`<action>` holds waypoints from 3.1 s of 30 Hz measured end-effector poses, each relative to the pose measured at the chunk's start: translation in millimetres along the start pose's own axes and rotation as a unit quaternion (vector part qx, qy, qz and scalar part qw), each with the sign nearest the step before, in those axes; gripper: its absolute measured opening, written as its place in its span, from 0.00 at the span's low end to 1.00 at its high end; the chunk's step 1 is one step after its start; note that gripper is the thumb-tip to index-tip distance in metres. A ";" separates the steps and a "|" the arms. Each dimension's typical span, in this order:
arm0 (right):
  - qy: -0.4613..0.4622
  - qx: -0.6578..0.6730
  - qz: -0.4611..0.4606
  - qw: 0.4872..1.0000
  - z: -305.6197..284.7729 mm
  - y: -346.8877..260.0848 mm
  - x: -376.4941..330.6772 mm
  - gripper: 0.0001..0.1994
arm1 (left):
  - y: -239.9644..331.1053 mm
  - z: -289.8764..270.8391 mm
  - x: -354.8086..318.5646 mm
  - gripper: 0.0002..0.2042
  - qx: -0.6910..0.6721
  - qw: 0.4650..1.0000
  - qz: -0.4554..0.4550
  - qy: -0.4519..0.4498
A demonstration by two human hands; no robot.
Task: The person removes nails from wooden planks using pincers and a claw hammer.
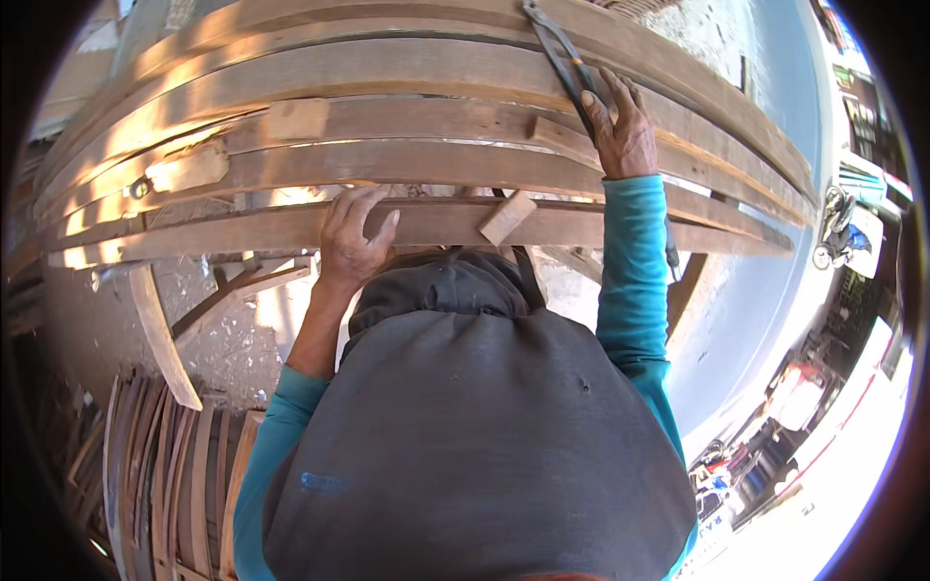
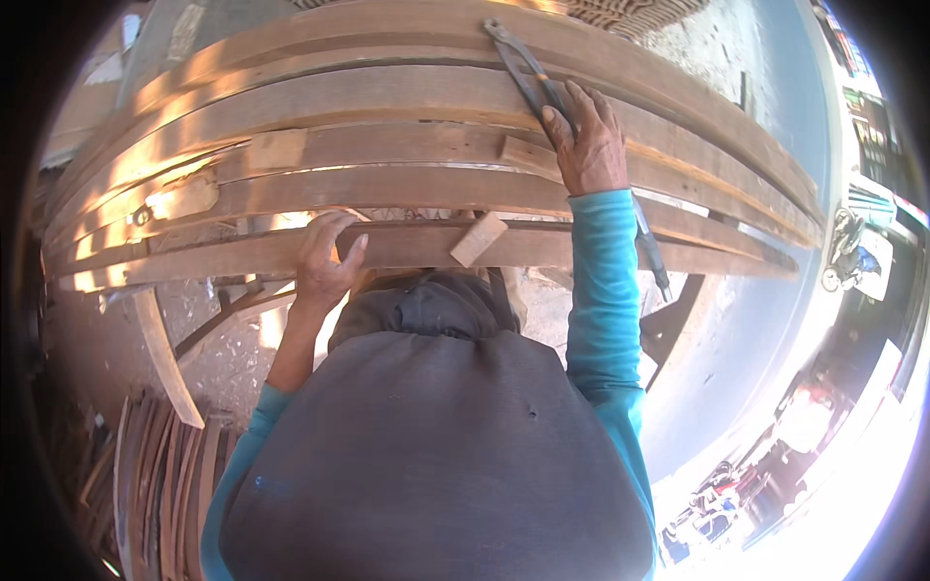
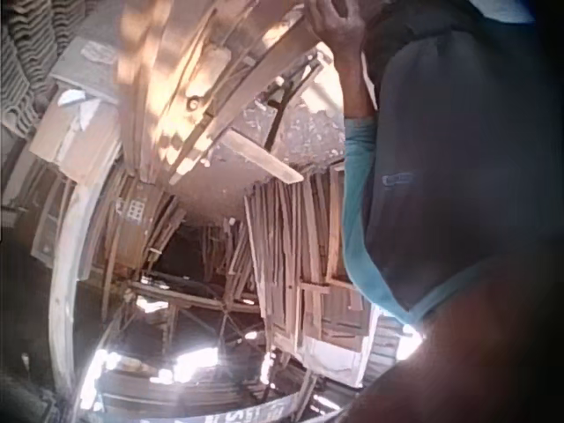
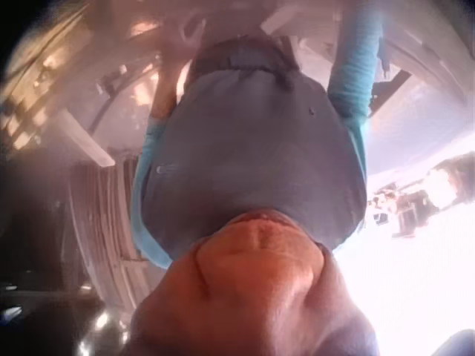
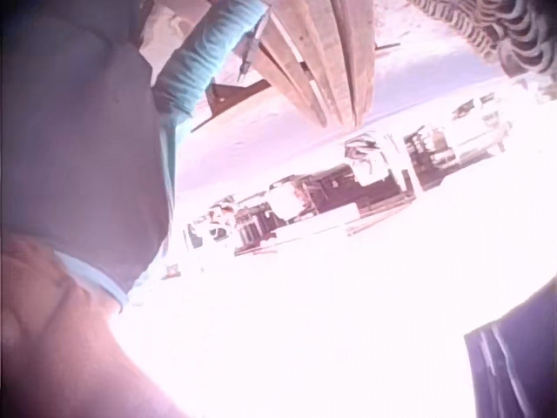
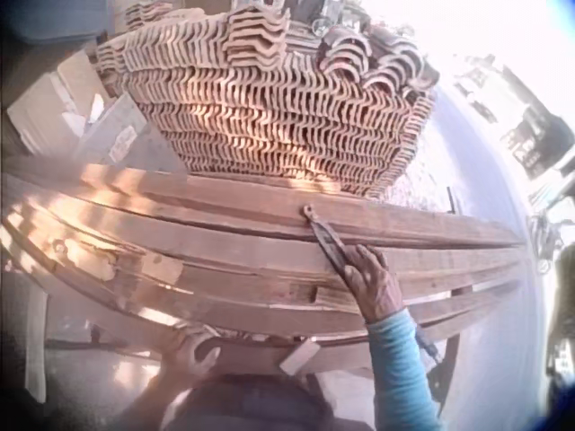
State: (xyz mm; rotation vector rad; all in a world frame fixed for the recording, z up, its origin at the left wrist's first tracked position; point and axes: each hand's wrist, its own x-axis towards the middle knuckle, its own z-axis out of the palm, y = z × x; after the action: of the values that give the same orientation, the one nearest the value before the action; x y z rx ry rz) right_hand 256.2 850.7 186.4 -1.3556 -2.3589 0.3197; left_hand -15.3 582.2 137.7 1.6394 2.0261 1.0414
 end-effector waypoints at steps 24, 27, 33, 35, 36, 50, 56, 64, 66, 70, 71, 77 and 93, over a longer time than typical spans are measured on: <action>-0.003 -0.039 0.276 0.960 -51.6 128.5 -200.7 0.13 | 66.3 76.7 55.2 0.25 0.043 0.987 0.153 -0.019; 0.059 0.000 0.201 0.978 -74.8 115.7 -190.2 0.11 | 19.5 79.6 56.0 0.25 0.121 0.984 0.128 0.004; 0.160 -0.067 0.026 0.984 -94.6 130.8 -90.7 0.14 | 43.7 81.6 50.5 0.26 0.191 0.970 0.128 0.081; 0.136 -0.130 0.025 0.982 -83.2 155.0 -65.9 0.16 | 54.9 85.3 48.2 0.26 0.167 0.971 0.128 0.116; 0.105 -0.193 0.014 0.976 -76.5 159.4 -57.2 0.17 | 60.1 91.8 42.1 0.26 0.172 0.969 0.130 0.118; 0.017 -0.042 -0.089 0.995 -43.2 119.2 -110.4 0.20 | 72.6 81.0 -89.4 0.22 0.118 0.991 -0.035 0.047; -0.019 0.040 -0.010 0.999 -8.6 133.0 -132.8 0.25 | 77.0 80.4 -113.0 0.21 0.104 0.987 -0.097 0.072; -0.139 0.076 -0.086 0.984 -37.9 87.7 -125.0 0.25 | 35.9 53.4 -140.5 0.22 0.106 0.974 -0.171 0.102; -0.140 0.102 -0.085 0.981 -52.3 47.5 -134.5 0.25 | 16.4 44.1 -143.8 0.22 0.106 0.971 -0.180 0.119; -0.071 0.154 -0.097 0.981 -49.7 -40.3 -105.7 0.23 | -14.2 10.5 -132.4 0.21 0.109 0.959 -0.229 0.125; -0.021 0.144 -0.114 0.983 -38.1 -54.0 -91.2 0.23 | -21.7 -1.0 -125.4 0.21 0.085 0.965 -0.203 0.140; 0.009 0.019 -0.109 0.994 32.8 -95.1 3.2 0.22 | -77.6 -78.0 -94.4 0.21 0.105 0.965 -0.119 0.208; -0.264 -0.104 -0.047 0.958 75.6 -148.6 -169.6 0.44 | -213.6 -203.1 -70.5 0.32 0.171 0.980 -0.097 0.037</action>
State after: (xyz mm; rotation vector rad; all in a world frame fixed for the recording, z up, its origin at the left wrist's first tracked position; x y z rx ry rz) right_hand 183.9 629.4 138.0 -1.3732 -2.9588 0.4652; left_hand -278.3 434.2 109.9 1.5314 2.4678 0.7263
